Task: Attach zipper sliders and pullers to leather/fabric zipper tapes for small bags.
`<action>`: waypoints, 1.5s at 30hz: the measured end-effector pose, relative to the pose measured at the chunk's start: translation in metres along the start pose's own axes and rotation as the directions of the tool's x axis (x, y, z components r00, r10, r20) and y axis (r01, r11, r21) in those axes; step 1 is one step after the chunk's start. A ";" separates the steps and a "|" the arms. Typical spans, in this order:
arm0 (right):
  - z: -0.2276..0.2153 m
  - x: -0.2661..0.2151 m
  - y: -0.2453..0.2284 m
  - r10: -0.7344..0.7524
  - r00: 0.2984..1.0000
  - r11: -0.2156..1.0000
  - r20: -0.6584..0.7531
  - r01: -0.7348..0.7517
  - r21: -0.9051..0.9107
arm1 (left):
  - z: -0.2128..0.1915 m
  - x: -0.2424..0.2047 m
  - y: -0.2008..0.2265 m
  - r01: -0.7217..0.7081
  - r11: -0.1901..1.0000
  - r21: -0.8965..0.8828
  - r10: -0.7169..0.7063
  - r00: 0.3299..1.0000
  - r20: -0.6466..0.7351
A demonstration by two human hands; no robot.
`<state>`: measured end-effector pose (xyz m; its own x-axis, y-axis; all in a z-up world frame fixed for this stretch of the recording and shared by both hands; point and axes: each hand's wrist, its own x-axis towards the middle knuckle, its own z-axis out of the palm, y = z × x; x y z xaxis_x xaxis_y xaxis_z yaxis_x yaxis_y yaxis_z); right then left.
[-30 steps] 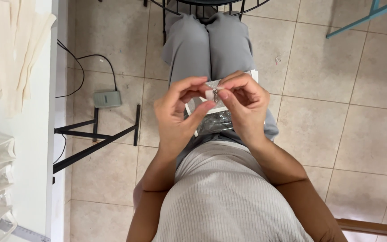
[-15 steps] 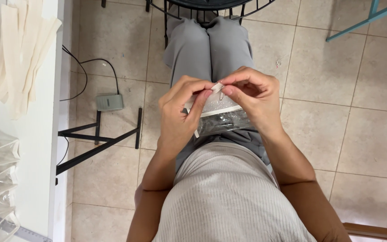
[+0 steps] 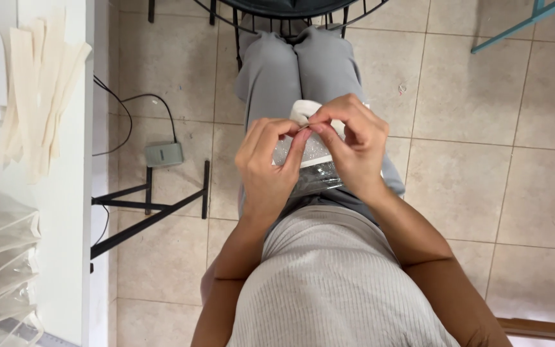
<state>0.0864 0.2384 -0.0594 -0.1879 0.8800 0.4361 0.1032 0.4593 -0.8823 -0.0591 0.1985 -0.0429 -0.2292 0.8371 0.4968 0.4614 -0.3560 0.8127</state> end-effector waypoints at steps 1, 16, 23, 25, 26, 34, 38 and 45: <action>0.000 0.003 -0.006 -0.001 1.000 1.000 0.002 0.001 0.002 | -0.001 0.000 0.001 0.000 1.000 0.002 0.000 1.000 -0.002; 0.007 0.010 0.002 -0.104 0.994 0.984 0.012 0.105 -0.143 | 0.002 0.000 -0.017 0.128 0.986 -0.111 -0.131 0.991 -0.017; -0.018 0.005 0.006 0.162 0.982 0.970 0.093 -0.176 0.167 | -0.011 0.000 0.006 0.193 0.934 -0.300 -0.172 0.981 0.095; -0.013 0.011 -0.008 0.096 0.990 0.972 0.105 -0.116 0.204 | -0.012 0.008 0.008 0.129 0.961 -0.245 -0.114 0.991 0.072; -0.011 0.010 -0.016 0.078 0.991 0.989 0.107 -0.090 0.116 | -0.014 0.009 0.007 0.125 0.972 -0.197 -0.111 0.990 0.082; -0.008 0.002 -0.033 0.040 0.994 0.987 0.099 -0.023 -0.162 | -0.014 0.004 0.016 0.062 0.987 -0.150 -0.049 0.995 0.084; -0.008 0.000 -0.034 -0.002 0.998 0.986 0.069 0.013 -0.168 | -0.011 0.001 0.016 0.038 0.988 -0.149 -0.024 0.995 0.092; 0.002 -0.012 -0.013 -0.019 1.000 1.000 -0.020 0.019 -0.020 | -0.008 -0.008 0.008 0.169 0.956 -0.238 -0.140 0.981 0.132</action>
<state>0.0855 0.2217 -0.0538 -0.1698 0.8734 0.4565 0.1196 0.4780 -0.8702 -0.0599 0.1857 -0.0377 -0.1766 0.9262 0.3331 0.1982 -0.2980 0.9338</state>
